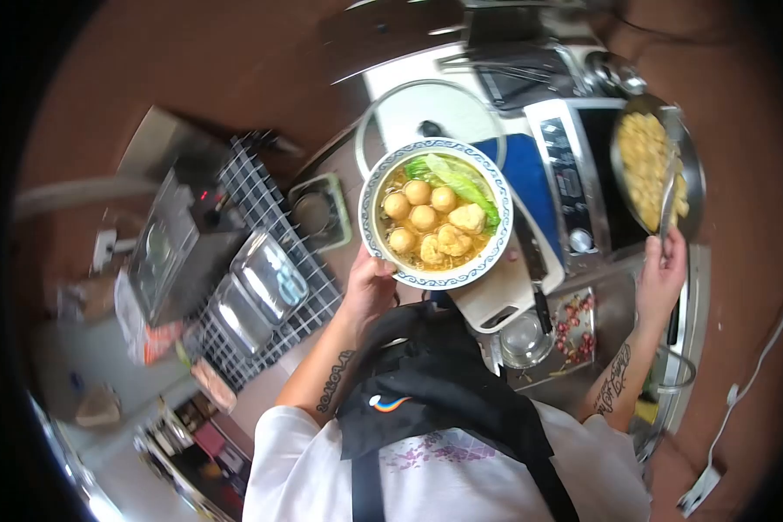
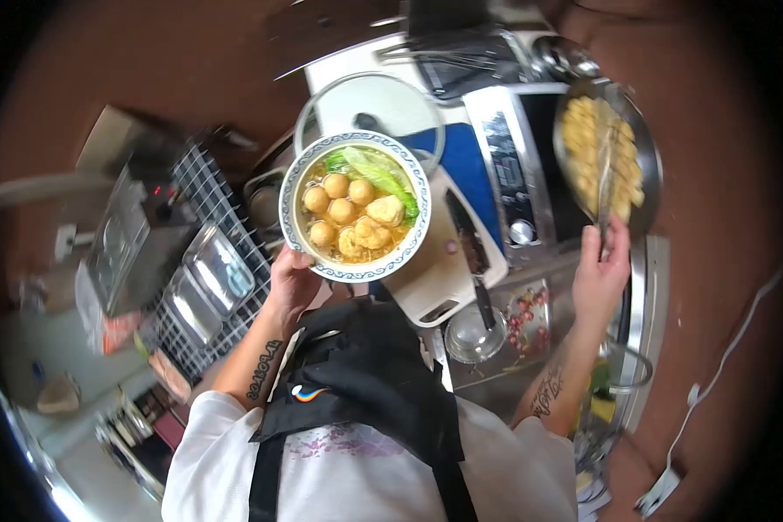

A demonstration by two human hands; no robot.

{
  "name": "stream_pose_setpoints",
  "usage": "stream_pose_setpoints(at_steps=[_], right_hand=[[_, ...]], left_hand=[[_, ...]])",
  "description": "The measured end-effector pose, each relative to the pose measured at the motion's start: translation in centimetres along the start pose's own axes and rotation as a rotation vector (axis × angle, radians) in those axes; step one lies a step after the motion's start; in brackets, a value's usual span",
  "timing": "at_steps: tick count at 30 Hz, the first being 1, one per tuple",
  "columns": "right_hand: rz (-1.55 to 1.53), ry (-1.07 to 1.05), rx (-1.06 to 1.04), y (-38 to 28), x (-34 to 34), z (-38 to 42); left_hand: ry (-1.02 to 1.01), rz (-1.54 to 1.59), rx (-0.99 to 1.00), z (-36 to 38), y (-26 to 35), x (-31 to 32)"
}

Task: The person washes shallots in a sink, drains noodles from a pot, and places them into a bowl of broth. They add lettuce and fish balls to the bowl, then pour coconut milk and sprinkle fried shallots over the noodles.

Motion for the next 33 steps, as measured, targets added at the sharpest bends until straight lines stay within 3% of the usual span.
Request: stream_pose_setpoints(at_steps=[1,2,5,7,12,17,21,24,25,29,33], right_hand=[[0.175,-0.075,-0.134,-0.6,1.8,0.3],[0.161,-0.095,-0.146,-0.3,3.3,0.6],[-0.275,-0.179,0.008,-1.9,8.8,2.5],[-0.16,-0.373,-0.034,-3.2,13.8,4.9],[0.032,-0.933,-0.348,-5.0,27.5,17.1],[0.214,-1.229,-0.774,-6.9,37.4,35.9],[-0.042,-1.18,-0.712,-9.4,41.2,45.6],[0.285,-1.197,-0.753,-9.4,46.5,48.6],[0.446,-1.123,-0.798,-10.6,47.4,48.7],[0.511,-0.879,-1.192,-8.3,54.4,45.1],[0.551,-0.862,-1.314,-11.1,57.1,45.9]], left_hand=[[0.015,0.03,0.033,0.9,0.6,-0.7],[0.033,0.039,0.058,2.1,1.2,-1.3],[0.135,0.096,0.084,5.7,2.1,-5.5],[0.179,0.144,0.138,8.1,2.6,-8.0],[0.352,0.226,0.314,15.1,4.4,-14.0],[0.434,0.403,0.414,21.9,5.1,-22.2],[0.497,0.458,0.493,27.0,6.8,-29.3],[0.546,0.442,0.533,30.9,8.0,-34.5],[0.558,0.459,0.547,32.1,8.5,-35.9],[0.595,0.455,0.597,35.7,9.5,-40.3],[0.69,0.559,0.625,38.8,10.4,-42.3]])
Point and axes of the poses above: each hand's wrist, its own z-axis away from the middle knuckle, its own x-axis out of the palm, y = z × x, the point moved 4 cm from there along -z, towards the middle knuckle, and after that the axes turned 8 degrees about y, right-handed, at the moved point
